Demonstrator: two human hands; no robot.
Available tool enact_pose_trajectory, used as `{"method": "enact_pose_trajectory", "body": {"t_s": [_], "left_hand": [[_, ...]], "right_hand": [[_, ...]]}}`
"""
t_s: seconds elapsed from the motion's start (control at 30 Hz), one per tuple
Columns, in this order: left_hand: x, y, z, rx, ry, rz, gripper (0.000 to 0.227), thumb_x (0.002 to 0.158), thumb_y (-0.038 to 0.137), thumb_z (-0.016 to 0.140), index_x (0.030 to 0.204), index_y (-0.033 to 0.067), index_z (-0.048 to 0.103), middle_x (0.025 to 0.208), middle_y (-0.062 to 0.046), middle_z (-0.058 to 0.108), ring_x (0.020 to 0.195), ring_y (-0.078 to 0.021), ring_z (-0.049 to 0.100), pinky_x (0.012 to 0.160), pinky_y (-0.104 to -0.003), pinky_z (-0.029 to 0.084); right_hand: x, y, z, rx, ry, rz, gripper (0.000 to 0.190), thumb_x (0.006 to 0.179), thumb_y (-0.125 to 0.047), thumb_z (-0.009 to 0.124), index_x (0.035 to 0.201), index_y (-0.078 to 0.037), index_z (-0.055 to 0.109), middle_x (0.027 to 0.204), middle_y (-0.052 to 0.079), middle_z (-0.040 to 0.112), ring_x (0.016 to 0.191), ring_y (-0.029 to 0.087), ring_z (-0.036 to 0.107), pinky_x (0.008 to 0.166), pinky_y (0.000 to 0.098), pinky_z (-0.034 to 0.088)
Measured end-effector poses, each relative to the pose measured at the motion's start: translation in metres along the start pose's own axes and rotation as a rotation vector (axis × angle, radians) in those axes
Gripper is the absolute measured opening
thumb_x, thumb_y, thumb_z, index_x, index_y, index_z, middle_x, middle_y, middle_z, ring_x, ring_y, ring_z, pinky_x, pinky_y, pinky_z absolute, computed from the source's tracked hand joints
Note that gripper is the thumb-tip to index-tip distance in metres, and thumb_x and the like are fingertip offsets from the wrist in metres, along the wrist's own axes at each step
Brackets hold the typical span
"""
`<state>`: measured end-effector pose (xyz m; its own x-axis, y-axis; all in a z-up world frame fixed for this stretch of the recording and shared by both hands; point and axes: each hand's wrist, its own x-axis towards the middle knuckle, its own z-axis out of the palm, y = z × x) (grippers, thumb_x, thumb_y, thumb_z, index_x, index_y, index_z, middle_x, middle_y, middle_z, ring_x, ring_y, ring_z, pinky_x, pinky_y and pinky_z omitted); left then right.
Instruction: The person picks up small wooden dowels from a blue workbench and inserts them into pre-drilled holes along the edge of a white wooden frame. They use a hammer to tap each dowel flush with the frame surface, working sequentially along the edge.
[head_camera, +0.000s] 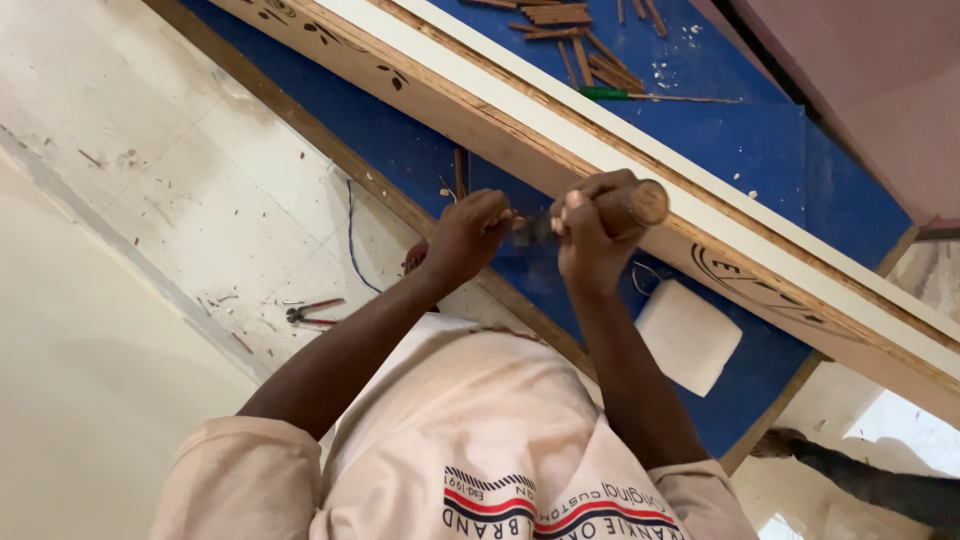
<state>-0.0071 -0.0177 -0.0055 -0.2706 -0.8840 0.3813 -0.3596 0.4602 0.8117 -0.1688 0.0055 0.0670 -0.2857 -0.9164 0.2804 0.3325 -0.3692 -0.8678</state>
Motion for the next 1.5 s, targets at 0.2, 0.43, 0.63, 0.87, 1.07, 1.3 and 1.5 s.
{"method": "enact_pose_trajectory", "body": {"t_s": [0.2, 0.43, 0.63, 0.87, 1.07, 1.3, 1.5], "left_hand": [[-0.001, 0.002, -0.003, -0.002, 0.012, -0.002, 0.026, 0.089, 0.010, 0.079, 0.087, 0.0045, 0.054, 0.081, -0.013, 0.060, 0.072, -0.0332, 0.062, 0.061, -0.043, 0.047], [-0.005, 0.001, 0.002, -0.019, -0.022, 0.012, 0.026, 0.091, 0.010, 0.078, 0.087, 0.0042, 0.053, 0.081, -0.013, 0.058, 0.069, -0.0314, 0.061, 0.059, -0.043, 0.046], [-0.005, -0.002, 0.000, 0.014, -0.011, -0.029, 0.025, 0.091, 0.009, 0.077, 0.087, 0.0044, 0.053, 0.080, -0.013, 0.058, 0.068, -0.0312, 0.060, 0.059, -0.043, 0.045], [-0.004, -0.001, -0.001, -0.052, -0.033, -0.043, 0.023, 0.090, 0.009, 0.078, 0.088, 0.0046, 0.055, 0.083, -0.011, 0.060, 0.070, -0.0297, 0.061, 0.060, -0.041, 0.047], [-0.002, -0.006, 0.003, -0.106, 0.000, -0.031, 0.018, 0.092, 0.009, 0.077, 0.095, 0.0054, 0.059, 0.089, -0.011, 0.063, 0.073, -0.0269, 0.065, 0.061, -0.038, 0.051], [0.011, -0.043, -0.025, -0.173, 0.055, -0.519, 0.014, 0.099, 0.014, 0.070, 0.099, 0.0033, 0.061, 0.080, -0.010, 0.071, 0.068, -0.0160, 0.070, 0.058, -0.031, 0.054], [0.008, -0.069, -0.033, -0.355, 0.174, -0.660, 0.009, 0.098, 0.012, 0.069, 0.098, 0.0027, 0.065, 0.080, -0.006, 0.071, 0.065, -0.0113, 0.063, 0.055, -0.027, 0.050]], "right_hand": [[0.005, -0.012, 0.003, 0.015, -0.016, -0.035, 0.015, 0.092, 0.003, 0.060, 0.098, -0.007, 0.051, 0.074, 0.008, 0.058, 0.059, 0.015, 0.056, 0.058, 0.0305, 0.050], [-0.006, 0.005, 0.006, -0.116, -0.046, 0.010, 0.018, 0.092, 0.007, 0.063, 0.098, -0.006, 0.052, 0.077, 0.007, 0.057, 0.065, 0.015, 0.057, 0.060, 0.0309, 0.049], [-0.001, 0.004, -0.004, 0.018, 0.003, -0.007, 0.020, 0.089, 0.006, 0.063, 0.096, -0.008, 0.052, 0.078, 0.007, 0.058, 0.061, 0.014, 0.057, 0.055, 0.0297, 0.049], [-0.001, 0.006, -0.003, -0.003, 0.014, 0.026, 0.017, 0.089, 0.003, 0.064, 0.097, -0.007, 0.052, 0.076, 0.007, 0.057, 0.061, 0.015, 0.056, 0.058, 0.0315, 0.051], [-0.004, 0.006, -0.007, -0.035, 0.005, 0.022, 0.015, 0.091, 0.002, 0.062, 0.097, -0.007, 0.052, 0.075, 0.007, 0.058, 0.061, 0.015, 0.057, 0.058, 0.0306, 0.051], [0.003, 0.007, -0.038, -0.216, 0.082, -0.067, 0.019, 0.088, 0.006, 0.062, 0.097, -0.008, 0.053, 0.076, 0.008, 0.060, 0.060, 0.015, 0.060, 0.056, 0.0320, 0.053], [0.003, -0.009, -0.054, -0.255, 0.078, -0.101, 0.022, 0.093, 0.009, 0.060, 0.102, -0.009, 0.052, 0.081, 0.008, 0.062, 0.067, 0.016, 0.061, 0.064, 0.0320, 0.055]]}}
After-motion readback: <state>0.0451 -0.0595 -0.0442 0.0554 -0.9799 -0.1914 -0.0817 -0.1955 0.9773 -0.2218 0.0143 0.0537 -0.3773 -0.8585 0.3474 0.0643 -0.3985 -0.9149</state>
